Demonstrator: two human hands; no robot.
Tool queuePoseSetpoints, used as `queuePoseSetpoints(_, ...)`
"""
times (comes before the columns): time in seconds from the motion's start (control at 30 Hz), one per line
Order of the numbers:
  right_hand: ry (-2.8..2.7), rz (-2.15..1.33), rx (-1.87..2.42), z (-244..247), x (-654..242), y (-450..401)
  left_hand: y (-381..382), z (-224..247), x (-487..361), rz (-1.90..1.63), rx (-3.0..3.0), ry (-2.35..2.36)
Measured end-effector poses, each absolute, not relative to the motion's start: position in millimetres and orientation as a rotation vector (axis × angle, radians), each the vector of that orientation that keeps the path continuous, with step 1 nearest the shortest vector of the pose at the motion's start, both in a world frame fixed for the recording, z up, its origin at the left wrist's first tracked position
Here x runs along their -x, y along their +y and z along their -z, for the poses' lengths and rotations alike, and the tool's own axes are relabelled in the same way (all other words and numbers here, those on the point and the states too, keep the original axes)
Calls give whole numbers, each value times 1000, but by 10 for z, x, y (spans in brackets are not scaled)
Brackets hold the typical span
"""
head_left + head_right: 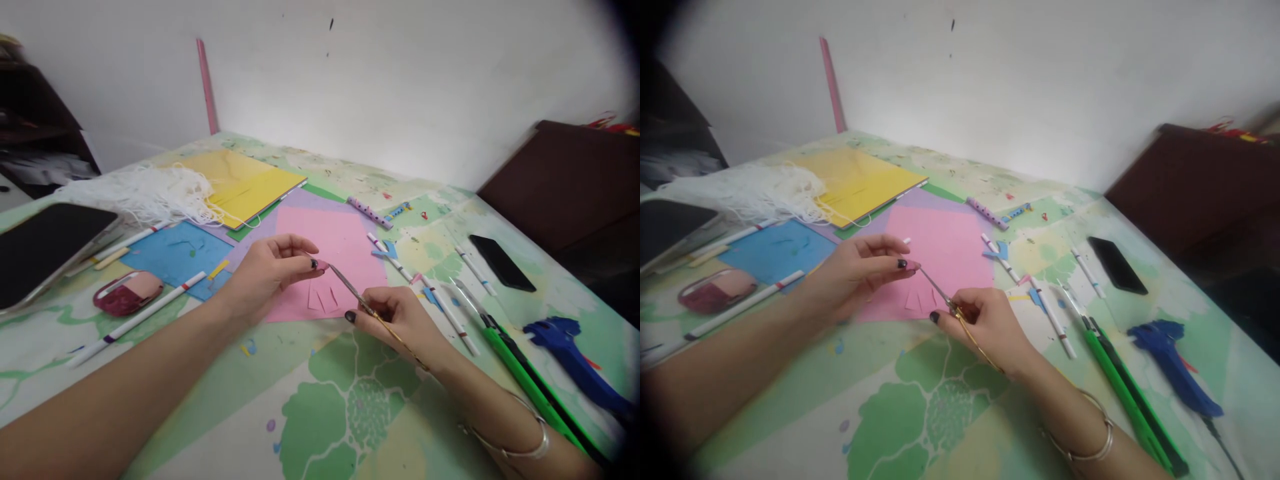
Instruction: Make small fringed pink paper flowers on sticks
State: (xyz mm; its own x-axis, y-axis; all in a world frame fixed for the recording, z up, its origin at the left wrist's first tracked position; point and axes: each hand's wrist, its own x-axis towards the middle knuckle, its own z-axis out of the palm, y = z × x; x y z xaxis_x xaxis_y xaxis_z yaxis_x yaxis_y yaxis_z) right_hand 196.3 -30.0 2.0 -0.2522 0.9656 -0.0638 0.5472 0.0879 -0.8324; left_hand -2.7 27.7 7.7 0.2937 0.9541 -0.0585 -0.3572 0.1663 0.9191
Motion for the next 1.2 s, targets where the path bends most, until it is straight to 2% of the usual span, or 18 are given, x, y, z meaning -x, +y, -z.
queuePoseSetpoints(1.2, -1900, -981, 1573, 25, -1965, -264, 213, -96, -27, -1054, -868, 830)
